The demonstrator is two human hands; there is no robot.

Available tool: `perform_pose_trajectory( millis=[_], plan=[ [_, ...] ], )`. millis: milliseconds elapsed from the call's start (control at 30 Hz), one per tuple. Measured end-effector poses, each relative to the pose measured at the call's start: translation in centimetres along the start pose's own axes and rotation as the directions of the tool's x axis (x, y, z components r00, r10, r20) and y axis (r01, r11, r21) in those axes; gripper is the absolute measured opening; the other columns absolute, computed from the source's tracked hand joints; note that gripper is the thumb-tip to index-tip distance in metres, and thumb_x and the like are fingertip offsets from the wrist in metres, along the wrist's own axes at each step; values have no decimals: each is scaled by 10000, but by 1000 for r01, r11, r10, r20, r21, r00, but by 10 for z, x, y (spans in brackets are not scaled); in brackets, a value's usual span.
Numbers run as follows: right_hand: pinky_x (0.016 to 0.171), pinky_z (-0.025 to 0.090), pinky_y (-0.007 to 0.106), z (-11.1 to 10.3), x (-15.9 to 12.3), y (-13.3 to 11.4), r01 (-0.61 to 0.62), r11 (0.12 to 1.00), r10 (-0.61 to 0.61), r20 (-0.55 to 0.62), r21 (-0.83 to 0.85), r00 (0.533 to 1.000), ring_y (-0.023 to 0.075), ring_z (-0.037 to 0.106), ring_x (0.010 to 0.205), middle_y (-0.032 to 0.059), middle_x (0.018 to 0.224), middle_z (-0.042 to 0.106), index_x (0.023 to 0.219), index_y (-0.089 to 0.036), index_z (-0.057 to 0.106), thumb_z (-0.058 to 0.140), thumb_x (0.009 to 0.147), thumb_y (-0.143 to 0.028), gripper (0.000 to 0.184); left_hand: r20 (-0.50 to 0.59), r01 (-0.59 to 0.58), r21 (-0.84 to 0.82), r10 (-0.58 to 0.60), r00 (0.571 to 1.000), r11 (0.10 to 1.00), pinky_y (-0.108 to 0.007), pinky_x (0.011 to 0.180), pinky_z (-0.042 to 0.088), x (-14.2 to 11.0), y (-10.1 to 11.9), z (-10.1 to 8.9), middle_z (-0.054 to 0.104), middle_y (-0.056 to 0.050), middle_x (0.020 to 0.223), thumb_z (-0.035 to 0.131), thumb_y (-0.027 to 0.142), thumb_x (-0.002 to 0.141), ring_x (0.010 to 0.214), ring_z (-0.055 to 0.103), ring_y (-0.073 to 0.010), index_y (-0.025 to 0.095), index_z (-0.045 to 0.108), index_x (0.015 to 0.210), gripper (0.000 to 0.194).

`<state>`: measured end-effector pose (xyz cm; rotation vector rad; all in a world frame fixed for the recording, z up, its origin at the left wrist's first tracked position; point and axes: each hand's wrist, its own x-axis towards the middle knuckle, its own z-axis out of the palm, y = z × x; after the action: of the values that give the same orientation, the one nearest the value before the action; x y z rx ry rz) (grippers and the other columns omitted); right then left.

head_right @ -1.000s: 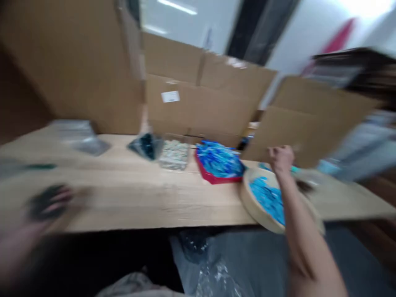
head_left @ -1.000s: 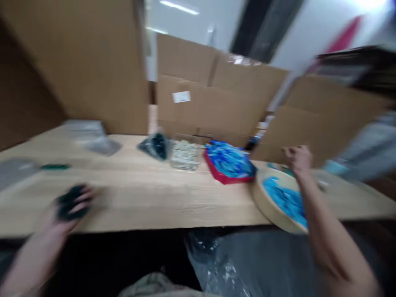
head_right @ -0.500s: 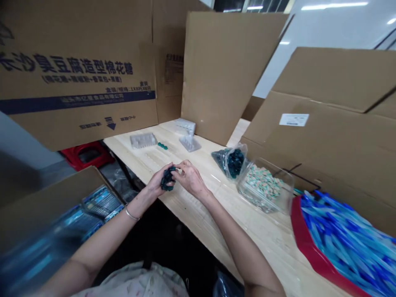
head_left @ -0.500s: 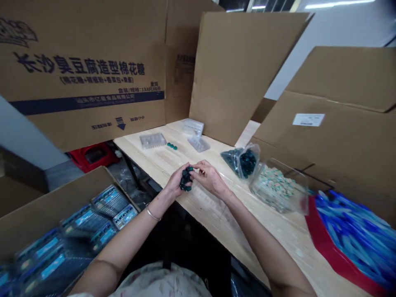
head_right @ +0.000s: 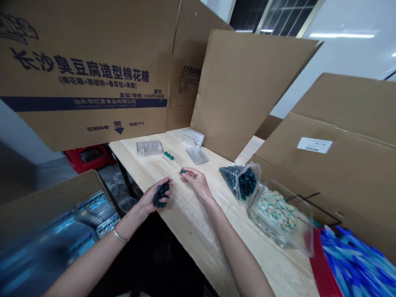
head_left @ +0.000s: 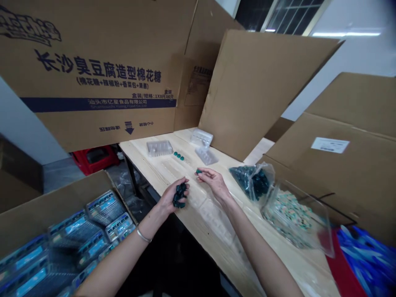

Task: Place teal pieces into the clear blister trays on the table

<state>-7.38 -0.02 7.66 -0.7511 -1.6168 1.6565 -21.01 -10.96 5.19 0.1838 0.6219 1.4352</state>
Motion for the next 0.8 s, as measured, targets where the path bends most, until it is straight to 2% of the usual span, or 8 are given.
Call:
perform_pose_trajectory(
  millis=[133,233,333,433,567,800],
  plan=[
    [848,471,329,-6,29,17,-5,1000,5,11,2,1000,163,642,837,61,937,692,1000,-171,648,717,643,-307,388,-41,-14,-18,13,999,1000,-121,288,227,-5,7,-18,506,18,698,579,272,793,454,455,-43,142,516,891,175],
    [767,494,324,-14,60,29,69,962,-80,-31,-263,996,169,639,768,49,854,691,997,-167,640,689,640,-284,379,-46,-18,-36,16,999,999,-120,293,216,-8,10,-32,509,14,711,586,288,788,465,452,-42,140,521,891,192],
    [714,491,327,-22,94,37,212,789,-243,23,-576,970,174,613,716,54,786,666,880,-158,659,606,664,-213,230,-40,-27,-45,26,999,999,-119,298,211,-9,13,-43,506,9,719,585,299,788,474,446,-42,137,528,882,196],
    [765,465,325,-22,124,44,340,638,-321,163,-691,933,178,589,780,66,827,644,779,-163,668,533,677,-141,171,-59,-40,-39,37,998,998,-119,303,220,-11,15,-49,504,5,724,584,303,787,476,438,-41,138,534,882,196],
    [752,455,299,-12,151,52,448,405,-278,359,-797,891,167,571,783,58,838,636,926,-153,643,464,685,-75,310,-100,-55,1,55,993,998,-114,308,217,-13,18,-54,505,2,743,607,321,769,482,440,-40,147,543,895,224],
    [771,440,253,3,180,63,508,373,-133,498,-776,857,157,583,809,50,839,658,803,-168,679,515,671,-47,243,-140,-59,41,64,988,997,-111,316,211,-16,23,-61,499,2,760,606,351,765,489,435,-39,162,546,906,244]
  ],
)
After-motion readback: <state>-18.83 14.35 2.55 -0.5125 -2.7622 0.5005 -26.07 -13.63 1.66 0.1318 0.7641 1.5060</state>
